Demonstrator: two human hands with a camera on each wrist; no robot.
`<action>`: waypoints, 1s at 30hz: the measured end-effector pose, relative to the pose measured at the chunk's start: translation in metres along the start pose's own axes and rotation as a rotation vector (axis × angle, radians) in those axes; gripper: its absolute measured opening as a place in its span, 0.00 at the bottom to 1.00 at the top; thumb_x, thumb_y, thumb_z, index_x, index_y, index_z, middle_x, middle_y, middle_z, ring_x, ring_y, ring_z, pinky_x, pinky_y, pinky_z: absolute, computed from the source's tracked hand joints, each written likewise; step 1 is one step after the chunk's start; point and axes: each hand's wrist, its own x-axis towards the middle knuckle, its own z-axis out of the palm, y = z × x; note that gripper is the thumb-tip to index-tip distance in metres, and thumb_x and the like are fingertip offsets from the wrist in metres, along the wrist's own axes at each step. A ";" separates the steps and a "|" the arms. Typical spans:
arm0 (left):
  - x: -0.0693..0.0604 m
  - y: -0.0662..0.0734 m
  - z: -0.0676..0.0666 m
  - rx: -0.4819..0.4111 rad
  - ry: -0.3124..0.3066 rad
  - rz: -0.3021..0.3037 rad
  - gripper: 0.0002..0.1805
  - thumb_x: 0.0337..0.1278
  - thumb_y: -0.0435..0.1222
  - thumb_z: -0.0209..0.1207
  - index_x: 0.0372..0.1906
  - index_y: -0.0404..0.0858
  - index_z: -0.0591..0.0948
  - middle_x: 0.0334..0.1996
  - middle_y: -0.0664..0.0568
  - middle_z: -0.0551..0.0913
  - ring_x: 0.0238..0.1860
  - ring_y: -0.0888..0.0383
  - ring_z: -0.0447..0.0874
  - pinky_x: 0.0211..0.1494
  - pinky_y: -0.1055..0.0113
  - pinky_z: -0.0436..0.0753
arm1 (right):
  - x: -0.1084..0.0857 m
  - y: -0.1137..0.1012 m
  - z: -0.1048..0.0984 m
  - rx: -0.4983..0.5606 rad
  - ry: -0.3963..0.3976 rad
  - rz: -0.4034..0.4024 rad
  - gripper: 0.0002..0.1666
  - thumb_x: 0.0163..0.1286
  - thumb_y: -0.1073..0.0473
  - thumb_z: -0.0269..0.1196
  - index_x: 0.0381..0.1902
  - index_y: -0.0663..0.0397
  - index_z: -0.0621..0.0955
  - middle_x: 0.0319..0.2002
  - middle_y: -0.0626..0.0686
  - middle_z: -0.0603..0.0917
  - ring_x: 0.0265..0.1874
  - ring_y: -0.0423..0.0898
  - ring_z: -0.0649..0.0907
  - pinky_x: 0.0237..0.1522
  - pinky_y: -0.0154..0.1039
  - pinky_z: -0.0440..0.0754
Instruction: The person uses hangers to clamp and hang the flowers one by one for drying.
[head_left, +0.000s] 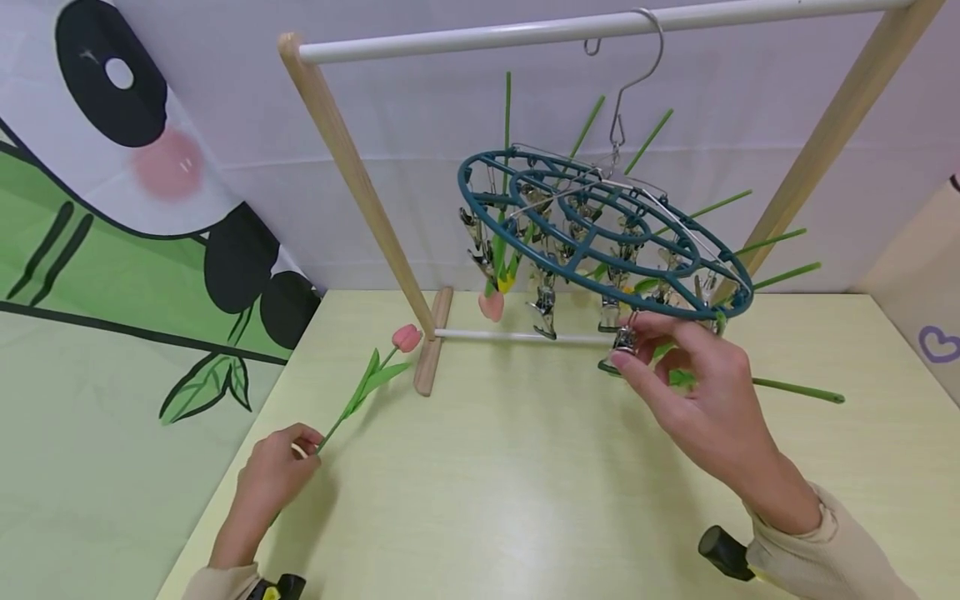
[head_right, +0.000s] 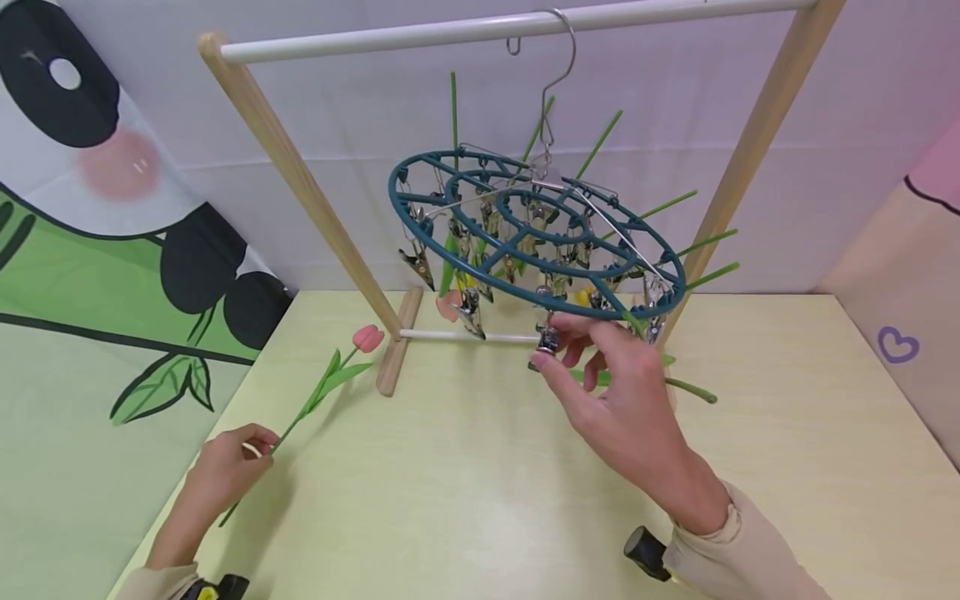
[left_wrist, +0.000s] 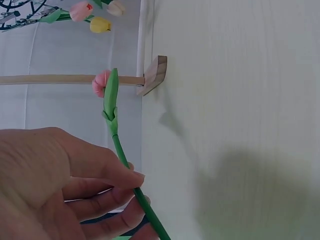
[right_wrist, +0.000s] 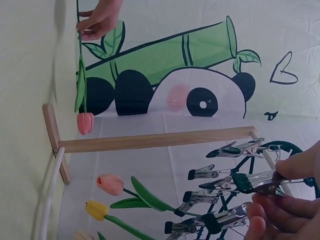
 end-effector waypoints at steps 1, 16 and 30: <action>-0.002 0.001 0.000 0.001 -0.002 0.006 0.12 0.44 0.30 0.56 0.38 0.36 0.81 0.28 0.54 0.80 0.29 0.57 0.75 0.23 0.64 0.68 | 0.000 0.000 0.000 -0.002 -0.002 0.002 0.18 0.52 0.75 0.68 0.44 0.65 0.81 0.35 0.50 0.82 0.32 0.37 0.77 0.28 0.24 0.75; -0.016 0.029 -0.005 0.036 -0.003 0.043 0.12 0.48 0.30 0.55 0.39 0.40 0.82 0.28 0.57 0.80 0.30 0.58 0.75 0.24 0.61 0.66 | -0.002 -0.001 0.000 -0.004 -0.004 0.023 0.18 0.54 0.74 0.67 0.44 0.64 0.81 0.33 0.48 0.81 0.32 0.38 0.76 0.29 0.24 0.74; -0.033 0.061 -0.007 0.016 0.162 0.165 0.11 0.50 0.26 0.57 0.37 0.42 0.83 0.28 0.53 0.80 0.28 0.57 0.76 0.19 0.64 0.67 | -0.005 -0.001 0.002 0.002 -0.001 0.026 0.18 0.54 0.75 0.67 0.44 0.64 0.80 0.35 0.49 0.82 0.33 0.37 0.76 0.30 0.23 0.75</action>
